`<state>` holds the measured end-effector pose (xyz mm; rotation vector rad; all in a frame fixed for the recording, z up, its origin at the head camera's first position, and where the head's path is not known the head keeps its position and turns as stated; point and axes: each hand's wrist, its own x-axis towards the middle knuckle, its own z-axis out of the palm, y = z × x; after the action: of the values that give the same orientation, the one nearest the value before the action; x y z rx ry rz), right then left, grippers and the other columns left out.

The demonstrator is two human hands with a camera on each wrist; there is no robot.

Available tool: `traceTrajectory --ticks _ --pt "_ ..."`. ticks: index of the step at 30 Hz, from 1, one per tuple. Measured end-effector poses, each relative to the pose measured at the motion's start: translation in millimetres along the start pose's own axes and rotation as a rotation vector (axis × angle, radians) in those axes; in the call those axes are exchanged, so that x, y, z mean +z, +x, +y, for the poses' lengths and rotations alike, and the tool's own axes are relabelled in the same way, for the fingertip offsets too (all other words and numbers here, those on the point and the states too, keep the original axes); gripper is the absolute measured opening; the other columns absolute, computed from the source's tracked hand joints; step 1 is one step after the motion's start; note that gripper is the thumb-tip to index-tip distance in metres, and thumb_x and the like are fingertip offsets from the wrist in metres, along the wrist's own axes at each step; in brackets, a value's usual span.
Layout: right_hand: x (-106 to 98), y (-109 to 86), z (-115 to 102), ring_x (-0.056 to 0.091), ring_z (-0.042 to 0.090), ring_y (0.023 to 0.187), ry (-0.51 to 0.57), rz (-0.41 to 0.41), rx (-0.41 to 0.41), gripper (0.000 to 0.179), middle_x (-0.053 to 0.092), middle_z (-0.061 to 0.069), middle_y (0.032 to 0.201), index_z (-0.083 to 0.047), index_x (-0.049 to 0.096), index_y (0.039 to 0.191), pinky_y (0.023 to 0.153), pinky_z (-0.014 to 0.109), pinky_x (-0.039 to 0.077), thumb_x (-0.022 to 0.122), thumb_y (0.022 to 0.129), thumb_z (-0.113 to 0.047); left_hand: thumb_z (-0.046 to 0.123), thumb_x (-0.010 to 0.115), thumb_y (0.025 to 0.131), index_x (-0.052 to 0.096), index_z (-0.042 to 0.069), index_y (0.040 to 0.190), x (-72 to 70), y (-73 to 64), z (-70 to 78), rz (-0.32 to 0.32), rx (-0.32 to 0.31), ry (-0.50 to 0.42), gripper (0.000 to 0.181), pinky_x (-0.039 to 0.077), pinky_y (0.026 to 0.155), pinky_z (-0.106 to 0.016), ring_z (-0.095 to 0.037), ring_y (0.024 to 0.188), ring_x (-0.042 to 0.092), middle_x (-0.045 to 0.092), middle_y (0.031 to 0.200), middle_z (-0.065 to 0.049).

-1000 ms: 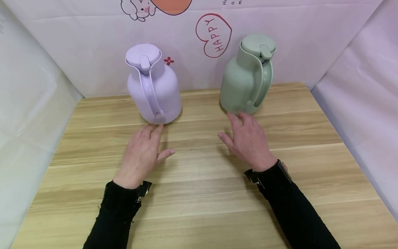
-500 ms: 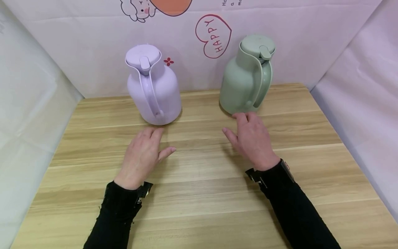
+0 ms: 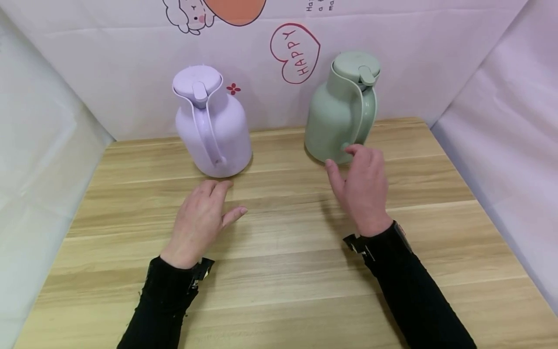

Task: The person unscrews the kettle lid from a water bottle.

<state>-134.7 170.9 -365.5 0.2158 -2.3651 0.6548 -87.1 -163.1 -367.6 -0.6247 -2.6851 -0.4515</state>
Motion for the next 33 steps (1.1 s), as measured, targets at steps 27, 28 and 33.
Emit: traceTrajectory --ticks 27,28,33 --pt "3 31.8 11 0.059 0.033 0.117 0.219 0.024 0.22 0.068 0.055 0.023 0.136 -0.006 0.034 0.157 0.089 0.05 0.053 0.061 0.102 -0.034 0.049 0.073 0.094 0.052 -0.002 0.147 -5.0 0.7 7.1 -0.047 -0.025 -0.038 0.076 0.051 0.103 -0.054 -0.04 0.124 0.061 0.064 0.132 -0.023" --pt "3 33.9 11 0.06 0.032 0.118 0.218 0.017 0.229 0.066 0.055 0.023 0.137 -0.006 0.035 0.156 0.09 0.05 0.054 0.061 0.102 -0.034 0.049 0.073 0.094 0.051 -0.001 0.148 -5.4 0.5 7.5 -0.049 -0.027 -0.04 0.076 0.052 0.103 -0.054 -0.04 0.123 0.061 0.064 0.132 -0.023" --pt "0 40.2 13 0.061 0.034 0.124 0.208 0.0 0.279 0.061 0.058 0.021 0.137 -0.003 0.04 0.149 0.097 0.057 0.051 0.059 0.103 -0.037 0.049 0.073 0.094 0.05 -0.001 0.149 -5.8 0.4 9.6 -0.053 -0.024 -0.047 0.078 0.052 0.102 -0.054 -0.04 0.123 0.062 0.063 0.133 -0.024"
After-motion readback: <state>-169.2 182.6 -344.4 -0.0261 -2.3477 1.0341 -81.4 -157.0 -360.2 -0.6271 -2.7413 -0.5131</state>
